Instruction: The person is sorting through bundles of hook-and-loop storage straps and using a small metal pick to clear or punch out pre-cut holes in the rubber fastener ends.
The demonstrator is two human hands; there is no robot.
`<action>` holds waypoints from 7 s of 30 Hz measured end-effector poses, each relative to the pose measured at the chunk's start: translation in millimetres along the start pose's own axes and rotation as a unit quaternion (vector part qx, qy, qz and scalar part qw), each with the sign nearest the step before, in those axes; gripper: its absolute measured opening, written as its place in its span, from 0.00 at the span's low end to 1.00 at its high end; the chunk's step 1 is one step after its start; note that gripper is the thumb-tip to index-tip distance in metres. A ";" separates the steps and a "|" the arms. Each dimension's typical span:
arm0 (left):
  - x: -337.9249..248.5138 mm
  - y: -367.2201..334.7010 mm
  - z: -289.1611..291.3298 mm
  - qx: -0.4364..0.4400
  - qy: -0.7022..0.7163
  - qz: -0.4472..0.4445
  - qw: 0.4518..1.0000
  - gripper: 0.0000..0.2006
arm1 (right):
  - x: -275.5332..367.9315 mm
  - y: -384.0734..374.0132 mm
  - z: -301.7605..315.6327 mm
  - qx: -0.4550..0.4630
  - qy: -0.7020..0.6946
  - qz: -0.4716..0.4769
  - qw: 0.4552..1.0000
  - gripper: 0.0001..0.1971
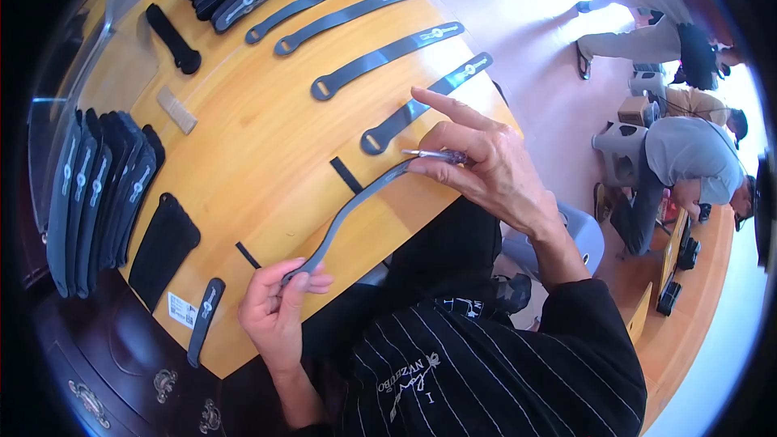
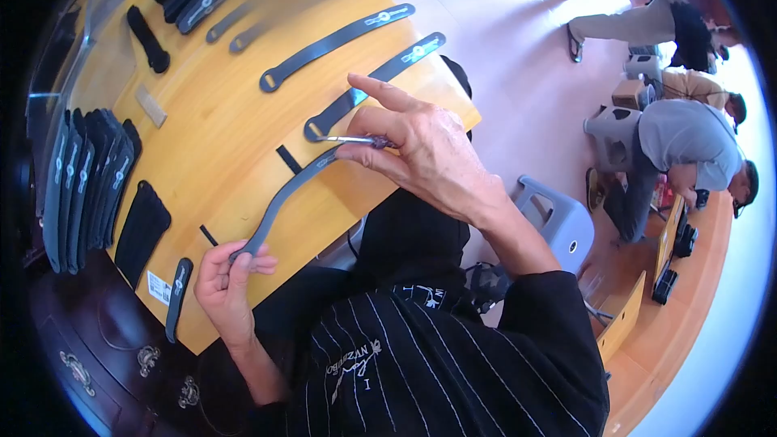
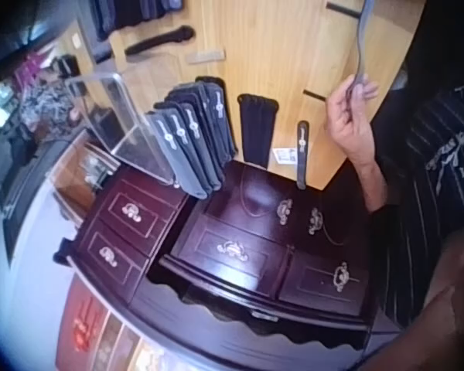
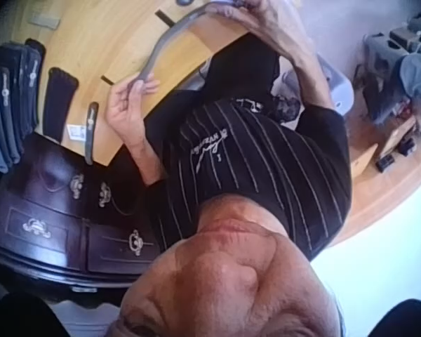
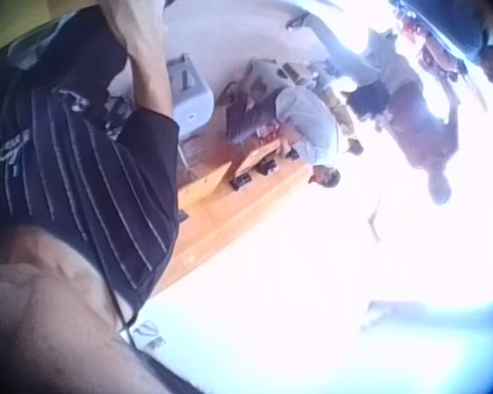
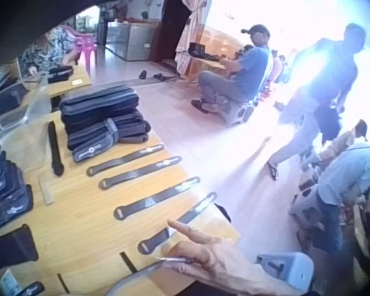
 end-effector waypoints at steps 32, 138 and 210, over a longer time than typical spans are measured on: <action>-3.2 -8.7 49.3 -0.201 -0.112 0.011 0.973 0.06 | 10.7 -27.3 -62.7 0.071 -0.215 -0.095 0.969 0.11; 7.5 12.3 50.8 -0.150 0.031 0.029 0.988 0.09 | 14.5 -20.6 -22.5 0.139 -0.049 0.021 0.989 0.11; 1.6 -21.4 34.6 -0.269 -0.200 0.025 0.942 0.03 | 7.4 -39.3 -56.9 0.007 -0.186 -0.165 0.969 0.08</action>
Point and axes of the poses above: each hand's wrist, its own y-axis away from the middle knuckle, its own z-axis out of the back of the hand, x = y × z, the point moved 3 cm from there along -y, towards the middle knuckle, and after that the axes turned 5 degrees about -x, right-handed, at the moved point
